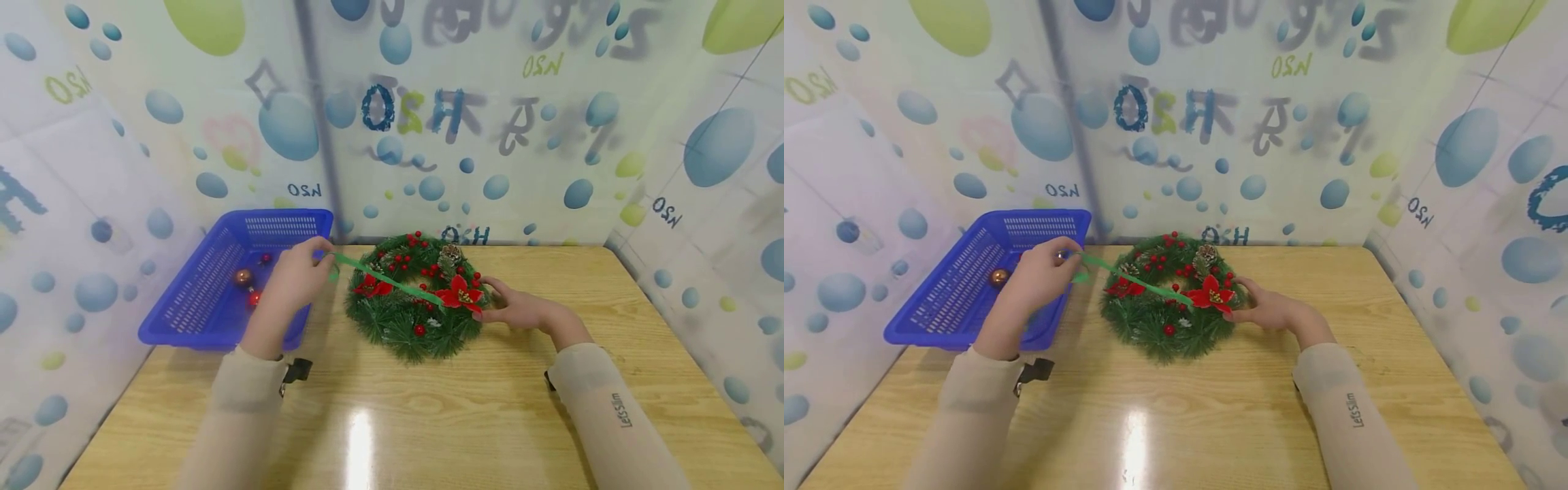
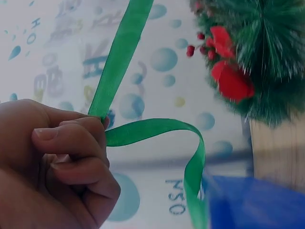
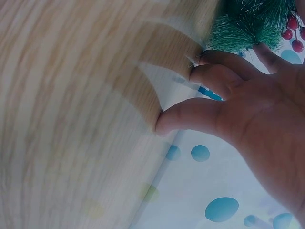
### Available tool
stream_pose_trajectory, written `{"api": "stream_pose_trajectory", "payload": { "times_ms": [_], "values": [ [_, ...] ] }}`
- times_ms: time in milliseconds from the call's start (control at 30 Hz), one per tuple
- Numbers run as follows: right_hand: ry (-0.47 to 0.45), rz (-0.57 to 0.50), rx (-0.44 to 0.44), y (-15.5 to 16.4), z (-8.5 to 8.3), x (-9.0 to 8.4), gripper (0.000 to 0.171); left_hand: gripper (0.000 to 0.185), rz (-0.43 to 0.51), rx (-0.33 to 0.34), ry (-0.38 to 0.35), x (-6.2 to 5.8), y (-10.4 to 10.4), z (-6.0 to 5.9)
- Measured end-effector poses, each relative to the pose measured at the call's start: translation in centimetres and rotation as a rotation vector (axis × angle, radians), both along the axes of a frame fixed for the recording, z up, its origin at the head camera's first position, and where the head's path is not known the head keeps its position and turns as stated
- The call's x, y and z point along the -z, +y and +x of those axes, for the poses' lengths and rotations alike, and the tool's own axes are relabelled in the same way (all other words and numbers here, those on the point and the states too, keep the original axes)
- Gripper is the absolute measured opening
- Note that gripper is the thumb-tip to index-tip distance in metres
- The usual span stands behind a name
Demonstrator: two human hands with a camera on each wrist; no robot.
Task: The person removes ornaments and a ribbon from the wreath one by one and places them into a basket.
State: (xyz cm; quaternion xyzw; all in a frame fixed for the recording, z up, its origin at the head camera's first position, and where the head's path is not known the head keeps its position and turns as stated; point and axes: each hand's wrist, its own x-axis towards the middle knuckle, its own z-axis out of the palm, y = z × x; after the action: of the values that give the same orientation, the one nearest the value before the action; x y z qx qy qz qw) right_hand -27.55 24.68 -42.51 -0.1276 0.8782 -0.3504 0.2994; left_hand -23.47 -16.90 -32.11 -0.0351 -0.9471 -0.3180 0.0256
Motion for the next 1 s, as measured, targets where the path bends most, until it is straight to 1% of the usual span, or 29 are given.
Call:
{"api": "stream_pose_trajectory", "payload": {
  "times_ms": [200,400,500,567,767,900,1000],
  "values": [
    [-0.008,0.000,0.001,0.0,-0.1,0.1,0.106,0.031,-0.022,-0.027,0.012,-0.6,-2.6,0.5],
    [-0.010,-0.006,0.000,0.0,0.0,0.1,0.106,0.033,-0.033,-0.066,0.007,-0.7,-5.2,0.9],
    [-0.010,-0.007,-0.001,0.0,0.0,0.1,0.107,0.033,-0.051,-0.076,0.020,-0.5,-6.3,1.1],
    [-0.011,-0.008,0.000,0.1,0.0,0.2,0.107,0.034,-0.054,-0.078,0.015,-0.3,-6.9,1.2],
    [-0.013,-0.008,-0.001,0.1,-0.1,0.3,0.107,0.041,-0.019,-0.091,-0.049,0.2,-9.0,1.6],
    [0.001,0.000,-0.006,0.1,-0.1,0.2,0.108,0.045,-0.043,-0.104,-0.050,0.5,-10.8,1.6],
    [0.004,0.003,-0.007,0.1,-0.1,0.1,0.108,0.046,-0.061,-0.121,-0.078,1.0,-12.2,1.6]
  ]
}}
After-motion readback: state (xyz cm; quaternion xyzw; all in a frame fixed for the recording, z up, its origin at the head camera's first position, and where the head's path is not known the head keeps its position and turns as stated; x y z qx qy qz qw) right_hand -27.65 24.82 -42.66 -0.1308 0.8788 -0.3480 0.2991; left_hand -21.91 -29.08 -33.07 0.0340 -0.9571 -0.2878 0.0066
